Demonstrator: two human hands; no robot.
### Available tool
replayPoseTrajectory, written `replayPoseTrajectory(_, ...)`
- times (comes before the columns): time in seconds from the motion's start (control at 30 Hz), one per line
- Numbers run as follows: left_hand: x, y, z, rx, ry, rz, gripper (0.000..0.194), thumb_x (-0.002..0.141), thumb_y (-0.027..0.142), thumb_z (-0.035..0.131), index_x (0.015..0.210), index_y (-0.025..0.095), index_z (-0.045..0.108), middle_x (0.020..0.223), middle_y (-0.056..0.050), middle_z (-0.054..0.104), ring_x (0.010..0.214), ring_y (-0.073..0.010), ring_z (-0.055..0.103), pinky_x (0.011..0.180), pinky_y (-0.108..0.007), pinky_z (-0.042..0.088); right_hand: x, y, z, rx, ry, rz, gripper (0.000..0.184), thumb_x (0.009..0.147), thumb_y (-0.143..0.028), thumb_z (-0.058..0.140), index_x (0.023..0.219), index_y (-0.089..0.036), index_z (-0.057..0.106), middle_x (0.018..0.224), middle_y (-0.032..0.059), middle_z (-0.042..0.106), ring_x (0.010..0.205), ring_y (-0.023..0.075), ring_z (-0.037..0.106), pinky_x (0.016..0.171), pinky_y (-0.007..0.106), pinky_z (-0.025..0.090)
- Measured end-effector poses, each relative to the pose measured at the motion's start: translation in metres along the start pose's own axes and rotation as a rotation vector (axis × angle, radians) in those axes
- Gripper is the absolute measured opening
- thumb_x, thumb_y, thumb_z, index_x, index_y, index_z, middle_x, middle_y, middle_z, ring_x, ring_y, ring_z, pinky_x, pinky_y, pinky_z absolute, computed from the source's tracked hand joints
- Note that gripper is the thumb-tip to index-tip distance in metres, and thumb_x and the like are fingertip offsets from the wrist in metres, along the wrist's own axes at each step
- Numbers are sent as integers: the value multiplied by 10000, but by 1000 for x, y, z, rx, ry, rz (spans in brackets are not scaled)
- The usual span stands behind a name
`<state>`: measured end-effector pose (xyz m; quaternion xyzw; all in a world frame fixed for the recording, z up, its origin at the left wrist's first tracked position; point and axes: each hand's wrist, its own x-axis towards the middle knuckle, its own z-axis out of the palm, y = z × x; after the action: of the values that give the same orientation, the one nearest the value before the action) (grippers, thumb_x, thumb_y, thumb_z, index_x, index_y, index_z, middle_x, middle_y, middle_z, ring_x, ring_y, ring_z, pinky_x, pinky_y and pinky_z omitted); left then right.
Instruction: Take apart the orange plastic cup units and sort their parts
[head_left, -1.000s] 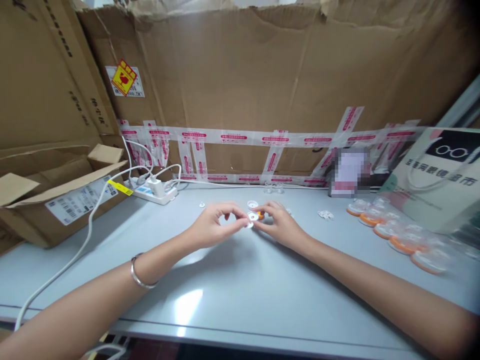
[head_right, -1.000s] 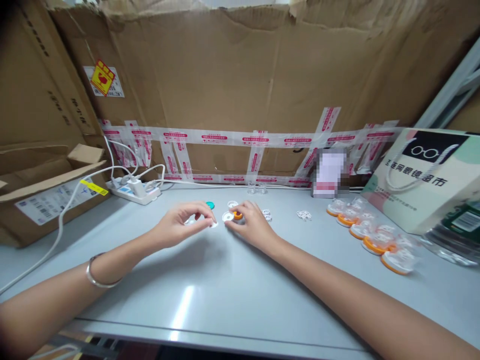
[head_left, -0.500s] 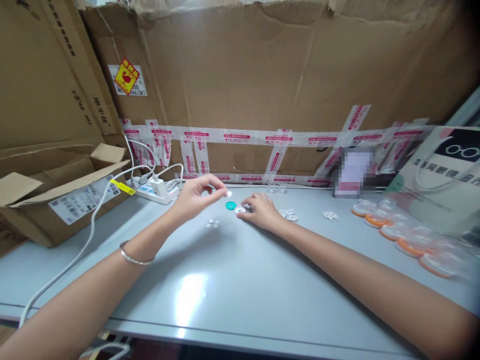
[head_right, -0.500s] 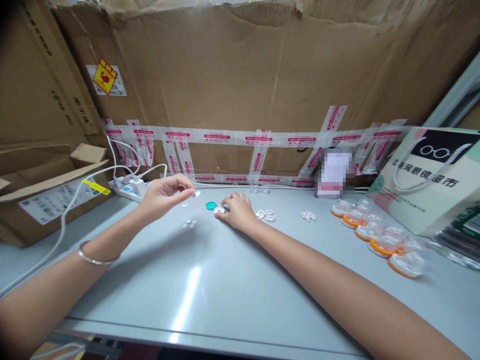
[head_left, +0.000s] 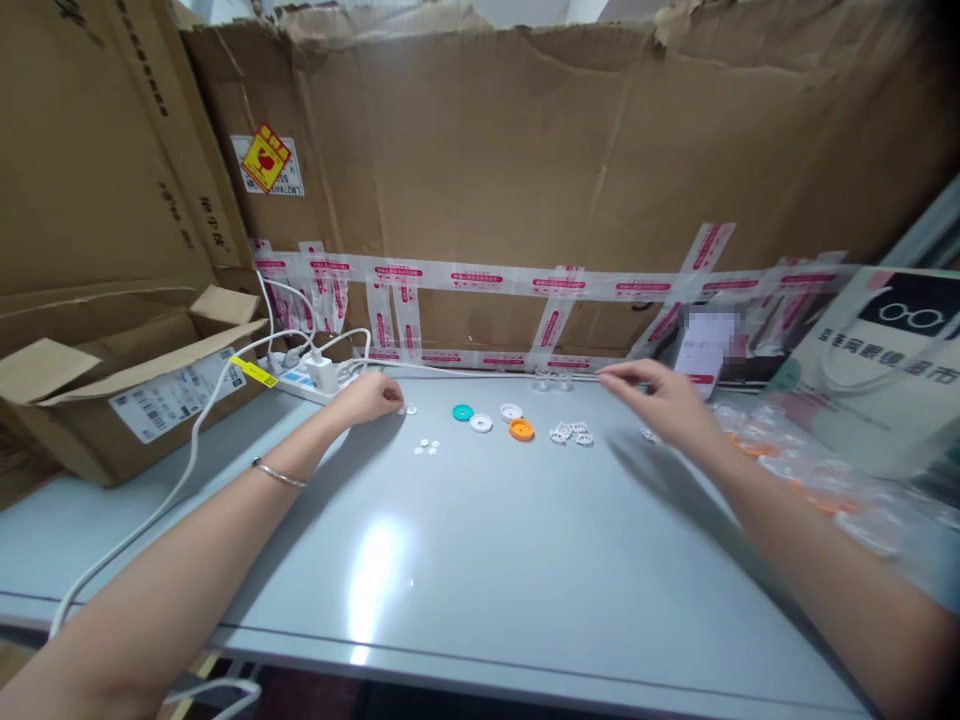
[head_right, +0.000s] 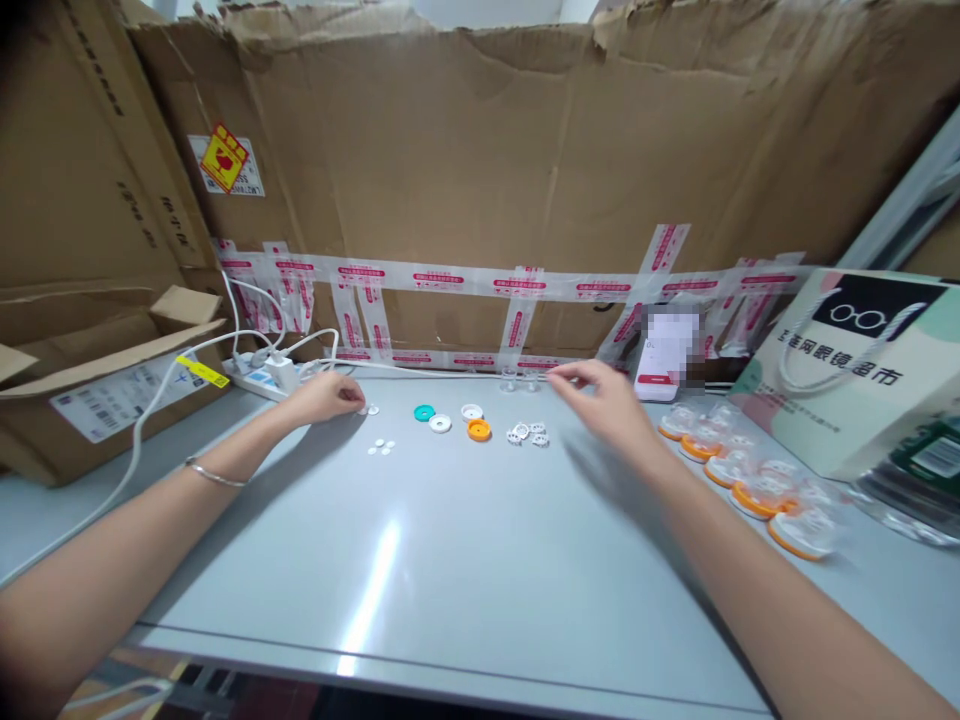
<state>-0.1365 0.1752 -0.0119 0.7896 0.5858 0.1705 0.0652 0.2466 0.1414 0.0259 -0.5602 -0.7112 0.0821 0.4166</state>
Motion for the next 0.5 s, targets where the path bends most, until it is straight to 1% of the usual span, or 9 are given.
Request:
replayPoseTrajectory(0.03,0,0,2,-2,3,-1,220,645,280,531,706,157,702,643,-34,669,601,-161,580,539,-220,364,5,6,-13,-4,44,77,260,735,-392,570,867,-184,654,888,49,648,774,168,549,699,278,397)
replayPoseTrajectory(0.1,1,1,5,-8,6,-6,225,652,290,532,710,155,702,655,-41,674,617,-166,589,549,-221,373,13,22,-38,-101,82,218,251,732,-386,568,866,-195,659,834,43,655,718,159,539,651,270,383)
replayPoseTrajectory(0.17,1,2,5,-20,7,-9,226,658,301,535,712,156,700,663,-41,678,632,-169,598,556,-218,383,16,40,-57,-256,20,355,234,717,-396,581,835,-213,665,783,37,654,672,164,531,604,275,368)
replayPoseTrajectory(0.23,0,3,6,-36,9,-14,228,662,313,541,718,157,698,671,-39,682,640,-168,605,562,-215,393,17,62,-71,-359,-99,456,195,685,-375,615,769,-207,666,758,39,657,666,176,544,590,278,368)
replayPoseTrajectory(0.3,0,4,6,-51,13,-20,229,656,324,554,726,157,695,681,-39,686,649,-168,611,574,-216,403,17,82,-81,-392,-205,476,149,665,-339,632,708,-198,658,748,43,663,673,184,562,594,278,377)
replayPoseTrajectory(0.37,-1,5,6,-64,21,-27,233,645,335,566,734,158,690,687,-40,689,648,-171,615,579,-220,411,16,101,-90,-418,-224,471,116,656,-308,635,684,-197,657,749,48,669,671,186,570,601,282,384)
replayPoseTrajectory(0.43,-1,7,6,-79,34,-27,239,648,342,562,746,161,685,697,-40,692,653,-173,618,586,-224,420,16,116,-99,-445,-173,478,96,629,-281,654,671,-196,667,728,60,672,633,182,567,590,289,383)
replayPoseTrajectory(0.5,-2,10,6,-92,54,-22,245,672,346,538,754,163,679,711,-40,693,668,-174,621,605,-230,430,16,126,-104,-456,-10,422,116,550,-278,714,601,-186,666,651,72,662,549,166,544,547,289,370)
